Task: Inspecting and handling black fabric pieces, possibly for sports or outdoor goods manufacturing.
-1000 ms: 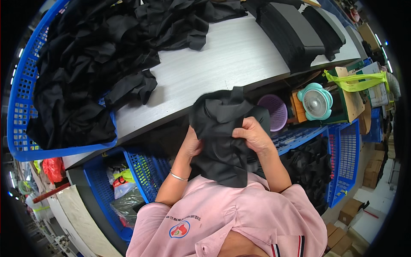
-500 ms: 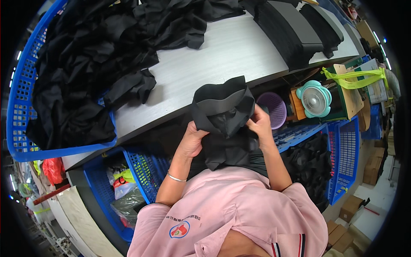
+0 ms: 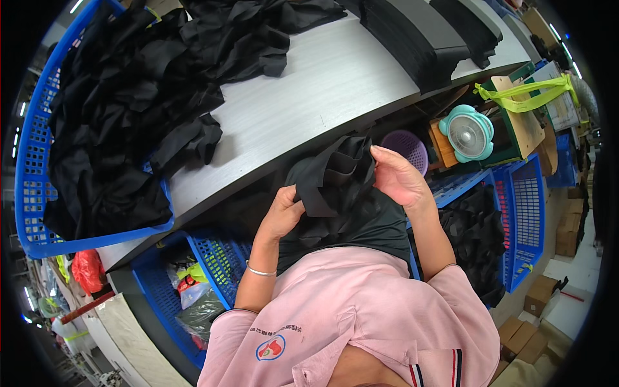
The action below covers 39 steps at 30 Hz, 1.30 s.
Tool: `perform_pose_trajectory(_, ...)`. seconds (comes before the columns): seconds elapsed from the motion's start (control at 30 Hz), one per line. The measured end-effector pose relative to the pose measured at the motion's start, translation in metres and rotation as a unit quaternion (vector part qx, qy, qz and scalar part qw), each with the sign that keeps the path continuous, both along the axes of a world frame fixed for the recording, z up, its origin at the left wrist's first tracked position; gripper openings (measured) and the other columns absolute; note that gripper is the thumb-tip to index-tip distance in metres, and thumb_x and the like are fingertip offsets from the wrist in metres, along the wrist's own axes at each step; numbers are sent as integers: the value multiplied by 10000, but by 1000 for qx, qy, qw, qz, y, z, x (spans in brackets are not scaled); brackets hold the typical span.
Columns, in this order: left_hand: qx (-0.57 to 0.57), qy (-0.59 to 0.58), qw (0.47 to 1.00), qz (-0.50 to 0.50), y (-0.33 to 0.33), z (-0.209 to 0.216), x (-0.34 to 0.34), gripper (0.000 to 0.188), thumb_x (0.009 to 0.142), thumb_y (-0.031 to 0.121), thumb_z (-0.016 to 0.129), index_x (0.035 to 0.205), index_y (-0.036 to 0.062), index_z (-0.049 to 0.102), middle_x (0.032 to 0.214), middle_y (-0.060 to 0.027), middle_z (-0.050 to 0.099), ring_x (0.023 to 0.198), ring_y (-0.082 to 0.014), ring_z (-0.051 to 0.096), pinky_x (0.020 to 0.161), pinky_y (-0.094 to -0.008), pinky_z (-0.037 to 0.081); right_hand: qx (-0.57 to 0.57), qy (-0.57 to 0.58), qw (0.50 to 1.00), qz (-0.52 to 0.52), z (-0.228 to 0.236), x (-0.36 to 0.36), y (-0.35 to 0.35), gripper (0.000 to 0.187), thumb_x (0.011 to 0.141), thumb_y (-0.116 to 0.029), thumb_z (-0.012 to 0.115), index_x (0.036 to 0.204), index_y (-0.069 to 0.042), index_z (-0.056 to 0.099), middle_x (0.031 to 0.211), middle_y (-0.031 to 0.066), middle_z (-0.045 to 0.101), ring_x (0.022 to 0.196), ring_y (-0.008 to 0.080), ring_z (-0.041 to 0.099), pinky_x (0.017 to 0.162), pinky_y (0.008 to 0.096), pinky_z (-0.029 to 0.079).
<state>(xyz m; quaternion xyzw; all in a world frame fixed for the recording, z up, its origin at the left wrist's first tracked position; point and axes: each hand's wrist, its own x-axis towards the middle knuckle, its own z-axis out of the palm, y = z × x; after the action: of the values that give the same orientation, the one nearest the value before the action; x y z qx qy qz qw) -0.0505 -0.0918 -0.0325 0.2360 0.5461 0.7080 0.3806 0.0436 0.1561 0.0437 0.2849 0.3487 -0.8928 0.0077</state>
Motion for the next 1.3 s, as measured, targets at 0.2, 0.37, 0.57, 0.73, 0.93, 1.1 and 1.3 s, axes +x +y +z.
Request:
perform_pose_trajectory(0.2, -20, 66, 997, 35, -5, -4, -6, 209, 937, -64, 593, 1079, -12, 737, 1003, 20, 724, 919, -57, 612, 834, -236, 504, 295, 77, 952, 29, 11, 8, -4, 264, 834, 9, 686, 686, -111, 503, 654, -67, 522, 561, 69, 494, 505, 227, 367)
perform_pose_trajectory(0.37, -41, 130, 987, 84, -8, 7, -15, 432, 863, -106, 497, 1262, -27, 643, 1009, 1, 725, 899, -49, 593, 828, -221, 489, 700, 92, 700, -108, 13, 2, -3, 236, 832, 83, 657, 741, -40, 478, 662, -7, 470, 581, 51, 425, 527, 236, 370)
perform_pose_trajectory(0.57, -160, 92, 983, -11, -7, 20, -23, 391, 850, -101, 491, 1197, -44, 661, 997, -5, 732, 905, -49, 610, 838, -214, 481, 494, 60, 866, 43, 27, -7, -2, 223, 887, 53, 641, 1100, 13, 585, 748, -35, 513, 586, 22, 490, 534, 192, 416)
perform_pose_trajectory(0.73, 22, -70, 986, 149, -2, 9, -35, 310, 874, -89, 563, 1155, -36, 681, 1082, -77, 730, 953, -130, 663, 884, -300, 534, 339, 182, 918, -93, 31, -20, 26, 172, 922, -17, 615, 1087, 27, 588, 796, 19, 608, 534, 57, 480, 523, 203, 396)
perform_pose_trajectory(0.93, 40, -165, 967, 190, 0, 5, -42, 249, 905, -29, 653, 1153, -51, 641, 1122, -99, 717, 979, -154, 681, 919, -311, 541, 356, 8, 927, 119, 0, -37, 25, 424, 882, -191, 770, 1249, -12, 652, 1030, 38, 694, 939, 90, 639, 831, 239, 500)
perform_pose_trajectory(1.1, 15, -173, 975, 139, 9, 13, -32, 255, 924, 12, 671, 1163, -55, 615, 1127, -92, 706, 976, -158, 681, 888, -292, 549, 336, -3, 928, 160, -23, -42, -19, 520, 815, -207, 838, 1207, 68, 635, 1118, 106, 700, 1021, 135, 646, 948, 285, 499)
perform_pose_trajectory(1.3, -11, -244, 970, -13, -11, 10, -27, 182, 988, 174, 658, 1047, 2, 670, 1016, -57, 708, 899, -92, 688, 743, -220, 562, 255, 19, 965, 63, -35, -47, -16, 563, 903, -105, 729, 1382, 83, 503, 1211, 110, 665, 1077, 151, 614, 960, 262, 476)
